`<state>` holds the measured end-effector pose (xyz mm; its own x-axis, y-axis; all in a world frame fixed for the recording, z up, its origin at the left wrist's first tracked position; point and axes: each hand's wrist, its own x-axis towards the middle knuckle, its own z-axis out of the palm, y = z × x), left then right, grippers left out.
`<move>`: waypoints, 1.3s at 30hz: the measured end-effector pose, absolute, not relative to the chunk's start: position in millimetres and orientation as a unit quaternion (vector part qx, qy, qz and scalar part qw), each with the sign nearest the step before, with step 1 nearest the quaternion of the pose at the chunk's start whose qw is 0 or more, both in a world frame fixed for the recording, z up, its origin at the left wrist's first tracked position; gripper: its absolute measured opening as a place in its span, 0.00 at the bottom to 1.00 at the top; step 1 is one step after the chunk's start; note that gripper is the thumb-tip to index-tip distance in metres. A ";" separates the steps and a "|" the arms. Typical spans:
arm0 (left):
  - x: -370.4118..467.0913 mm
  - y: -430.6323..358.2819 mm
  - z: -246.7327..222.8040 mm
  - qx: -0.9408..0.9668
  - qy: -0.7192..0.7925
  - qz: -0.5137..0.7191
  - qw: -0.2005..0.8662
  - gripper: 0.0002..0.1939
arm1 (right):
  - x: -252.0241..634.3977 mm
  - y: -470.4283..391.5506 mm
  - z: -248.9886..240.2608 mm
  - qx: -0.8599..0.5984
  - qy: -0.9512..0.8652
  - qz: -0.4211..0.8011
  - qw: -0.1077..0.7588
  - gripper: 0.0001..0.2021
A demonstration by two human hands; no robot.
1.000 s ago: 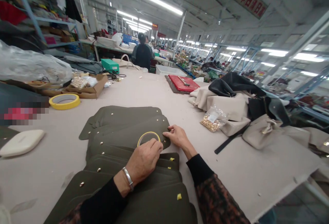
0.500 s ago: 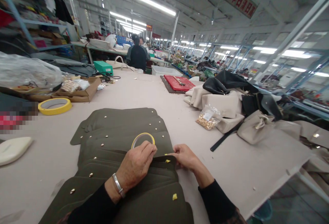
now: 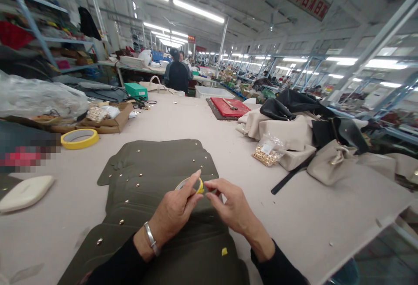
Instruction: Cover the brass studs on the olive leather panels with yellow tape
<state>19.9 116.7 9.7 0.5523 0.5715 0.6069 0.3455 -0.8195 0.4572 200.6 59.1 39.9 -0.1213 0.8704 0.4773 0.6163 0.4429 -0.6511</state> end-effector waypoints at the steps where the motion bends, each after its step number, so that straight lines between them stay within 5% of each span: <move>1: 20.3 116.4 9.6 0.869 0.261 0.395 0.144 0.24 | 197.5 59.9 39.3 -0.494 -0.750 0.132 0.420 0.12; 8: 21.5 115.3 4.4 0.884 0.237 0.394 0.084 0.19 | 194.6 62.9 33.8 -0.484 -0.789 0.062 0.373 0.08; 19: 28.4 110.4 10.1 0.900 0.251 0.346 0.085 0.11 | 191.5 59.3 10.9 -0.494 -0.751 -0.027 0.437 0.08; 22: 30.5 109.2 10.8 0.894 0.258 0.363 0.055 0.11 | 188.5 56.2 14.1 -0.543 -0.709 0.027 0.449 0.07; 28: 31.1 109.4 9.9 0.885 0.265 0.382 -0.011 0.11 | 176.0 63.4 22.0 -0.616 -0.499 0.337 0.508 0.06; 34: 33.6 96.2 14.1 0.878 0.246 0.411 0.007 0.09 | 198.5 92.1 2.8 -0.645 -0.381 0.382 0.541 0.09; 39: 35.4 107.4 3.9 0.898 0.311 0.310 -0.025 0.08 | 240.8 104.8 -9.8 -0.624 -0.370 0.474 0.500 0.15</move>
<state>35.4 107.4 3.9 0.6140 0.5437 0.5722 0.5751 -0.8047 0.1475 240.8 104.8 -9.8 0.2776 0.9349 -0.2211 -0.0117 -0.2268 -0.9739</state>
